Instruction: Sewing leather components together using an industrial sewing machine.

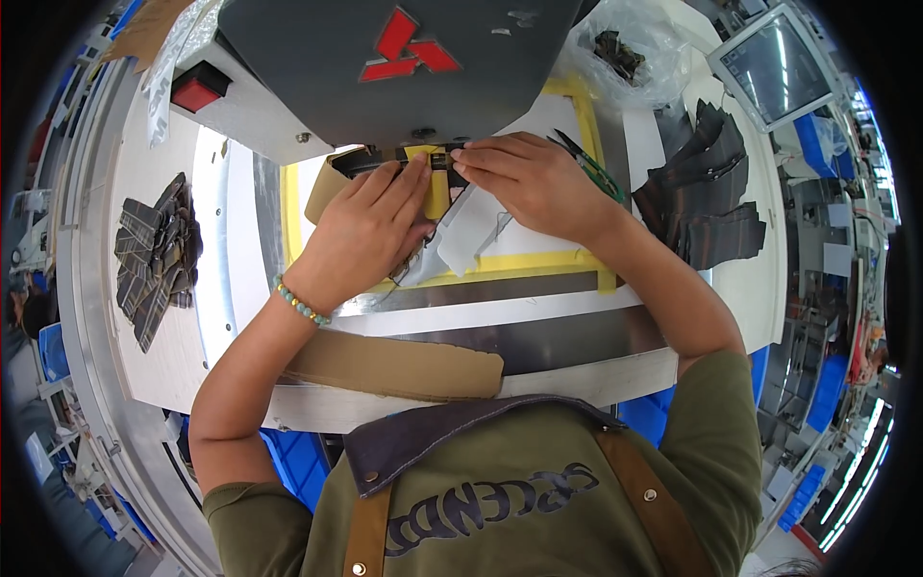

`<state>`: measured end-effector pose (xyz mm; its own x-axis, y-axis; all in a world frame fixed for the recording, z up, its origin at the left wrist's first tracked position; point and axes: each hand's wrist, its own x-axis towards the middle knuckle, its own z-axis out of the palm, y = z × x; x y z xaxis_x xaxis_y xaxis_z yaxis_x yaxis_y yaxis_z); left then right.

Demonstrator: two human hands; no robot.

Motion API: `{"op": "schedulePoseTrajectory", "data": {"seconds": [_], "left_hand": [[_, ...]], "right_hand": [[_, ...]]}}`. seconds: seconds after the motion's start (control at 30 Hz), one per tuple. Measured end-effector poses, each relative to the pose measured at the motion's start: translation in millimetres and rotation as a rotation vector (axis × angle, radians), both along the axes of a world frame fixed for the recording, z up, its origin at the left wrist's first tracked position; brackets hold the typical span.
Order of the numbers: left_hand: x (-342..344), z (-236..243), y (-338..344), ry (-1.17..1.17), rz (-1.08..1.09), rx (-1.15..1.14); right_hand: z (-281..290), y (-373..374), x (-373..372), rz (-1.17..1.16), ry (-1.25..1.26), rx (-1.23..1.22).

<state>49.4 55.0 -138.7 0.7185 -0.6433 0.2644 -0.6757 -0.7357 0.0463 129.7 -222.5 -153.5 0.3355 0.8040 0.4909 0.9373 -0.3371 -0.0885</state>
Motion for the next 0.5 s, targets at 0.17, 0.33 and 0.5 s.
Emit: {"op": "schedulePoseTrajectory", "data": {"seconds": [0.17,0.33,0.5], "left_hand": [[10,6,-1,-0.066,-0.003,0.049],[27,4,1,-0.029,0.046,0.01],[35,3,4,-0.046,0.014,-0.012]], "right_hand": [[0,3,13,0.016,-0.079,0.035],[2,2,27,-0.02,-0.116,0.005],[0,0,31,0.003,-0.12,0.036]]}}
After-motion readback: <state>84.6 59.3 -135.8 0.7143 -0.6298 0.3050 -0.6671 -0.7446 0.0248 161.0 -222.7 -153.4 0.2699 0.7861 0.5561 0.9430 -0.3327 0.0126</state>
